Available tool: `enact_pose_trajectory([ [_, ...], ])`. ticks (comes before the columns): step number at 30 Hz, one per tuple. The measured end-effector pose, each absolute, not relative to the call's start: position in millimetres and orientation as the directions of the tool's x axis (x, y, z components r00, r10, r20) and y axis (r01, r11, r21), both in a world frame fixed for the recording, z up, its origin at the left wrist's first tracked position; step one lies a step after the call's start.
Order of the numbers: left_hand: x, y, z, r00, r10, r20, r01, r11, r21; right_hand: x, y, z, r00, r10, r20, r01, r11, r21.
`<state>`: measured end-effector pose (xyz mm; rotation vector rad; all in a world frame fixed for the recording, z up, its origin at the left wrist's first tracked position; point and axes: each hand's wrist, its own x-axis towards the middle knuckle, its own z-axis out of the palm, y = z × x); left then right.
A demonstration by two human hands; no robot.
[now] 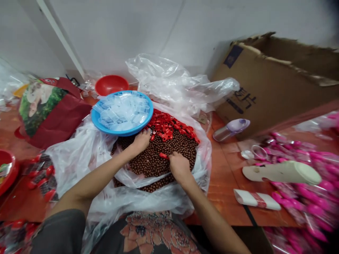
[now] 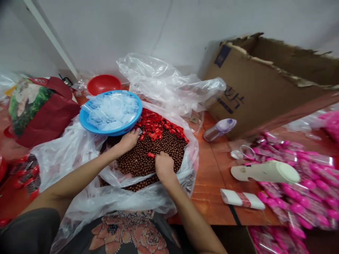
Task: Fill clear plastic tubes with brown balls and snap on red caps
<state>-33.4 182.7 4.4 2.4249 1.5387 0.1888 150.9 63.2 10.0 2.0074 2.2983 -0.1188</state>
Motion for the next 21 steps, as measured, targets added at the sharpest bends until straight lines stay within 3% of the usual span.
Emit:
enact_pose_trajectory([
  [2,-23.7,194.0,-2.2,0.396,0.917,-0.048,0.895,-0.374,0.244,158.7,56.1,7.6,-0.138,0.99,-0.028,0.99,0.138,0.009],
  [6,-27.8,200.4,-4.9,0.39,0.92,-0.043,0.898,-0.37,0.238,156.9,56.9,-9.3,-0.318,0.935,0.155,0.94,0.333,-0.079],
  [10,-53.4,185.9,-1.5,0.402,0.916,-0.018,0.795,-0.339,0.503,148.1,62.8,-22.1,-0.33,0.937,0.112,0.92,0.346,-0.183],
  [12,-70.0,173.9,-0.1,0.41,0.909,-0.079,0.732,-0.276,0.624,148.4,62.8,-23.0,-0.294,0.953,0.072,0.934,0.302,-0.193],
  [14,-82.7,162.2,0.3,0.422,0.88,-0.217,0.727,-0.185,0.662,152.4,61.1,-22.0,-0.266,0.963,0.042,0.944,0.269,-0.193],
  [17,-83.3,149.7,-2.8,0.42,0.826,-0.375,0.759,-0.093,0.644,162.2,56.8,-19.4,-0.253,0.964,0.088,0.92,0.267,-0.287],
  [21,-47.7,145.0,-14.0,0.444,0.853,-0.276,0.697,-0.134,0.705,178.2,46.6,-14.5,-0.104,0.961,0.256,0.856,0.217,-0.469],
])
